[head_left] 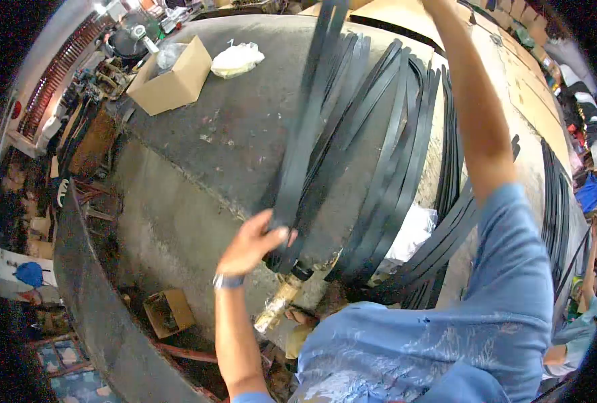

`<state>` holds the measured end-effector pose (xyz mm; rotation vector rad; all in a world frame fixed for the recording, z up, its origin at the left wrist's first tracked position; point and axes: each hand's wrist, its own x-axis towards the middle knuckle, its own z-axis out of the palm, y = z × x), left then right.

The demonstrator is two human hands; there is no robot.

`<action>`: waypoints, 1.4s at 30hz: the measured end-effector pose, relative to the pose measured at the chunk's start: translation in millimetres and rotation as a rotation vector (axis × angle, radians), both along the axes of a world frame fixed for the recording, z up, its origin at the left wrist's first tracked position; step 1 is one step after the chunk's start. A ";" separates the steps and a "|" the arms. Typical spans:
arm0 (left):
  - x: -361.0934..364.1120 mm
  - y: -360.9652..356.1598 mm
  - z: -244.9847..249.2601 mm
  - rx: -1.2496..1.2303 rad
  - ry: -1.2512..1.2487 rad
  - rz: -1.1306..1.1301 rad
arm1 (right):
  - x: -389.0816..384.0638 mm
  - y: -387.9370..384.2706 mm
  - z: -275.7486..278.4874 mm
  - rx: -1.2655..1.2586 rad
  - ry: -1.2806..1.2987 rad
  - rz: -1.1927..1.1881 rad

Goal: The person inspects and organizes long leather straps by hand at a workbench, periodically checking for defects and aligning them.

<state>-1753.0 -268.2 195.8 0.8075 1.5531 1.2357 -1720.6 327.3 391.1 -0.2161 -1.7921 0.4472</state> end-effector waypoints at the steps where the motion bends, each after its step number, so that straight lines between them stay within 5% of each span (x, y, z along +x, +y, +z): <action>1: -14.8 19.2 -20.6 -0.030 -0.007 0.001 | 25.4 -39.5 -50.6 0.004 -0.051 0.014; 5: -55.4 40.7 -139.9 -0.081 -0.051 0.095 | 130.7 -156.7 -220.3 -0.327 -0.437 -0.067; 10: -54.3 23.3 -163.0 -0.051 -0.243 0.060 | 264.5 -310.7 -287.3 -0.825 -0.639 -0.235; 12: -58.3 15.1 -168.6 -0.035 -0.338 0.056 | 296.7 -367.4 -310.1 -0.816 -0.681 -0.396; 18: -71.9 6.8 -174.6 0.014 -0.333 0.042 | 250.5 -531.2 -321.8 -1.007 -0.688 -0.231; 21: -70.2 9.7 -134.2 0.110 -0.188 0.034 | 203.3 -586.7 -296.0 -0.962 -0.860 -0.189; 28: -122.6 55.1 -58.0 0.195 0.002 -0.008 | 198.5 -633.2 -324.9 -0.911 -0.821 -0.173; 34: -85.9 -4.3 -167.9 0.001 -0.093 -0.010 | 194.9 -660.5 -360.8 -0.959 -0.878 -0.070; 42: -73.8 -29.4 -185.8 -0.119 -0.303 -0.094 | 114.0 -676.3 -337.7 -1.105 -0.718 0.006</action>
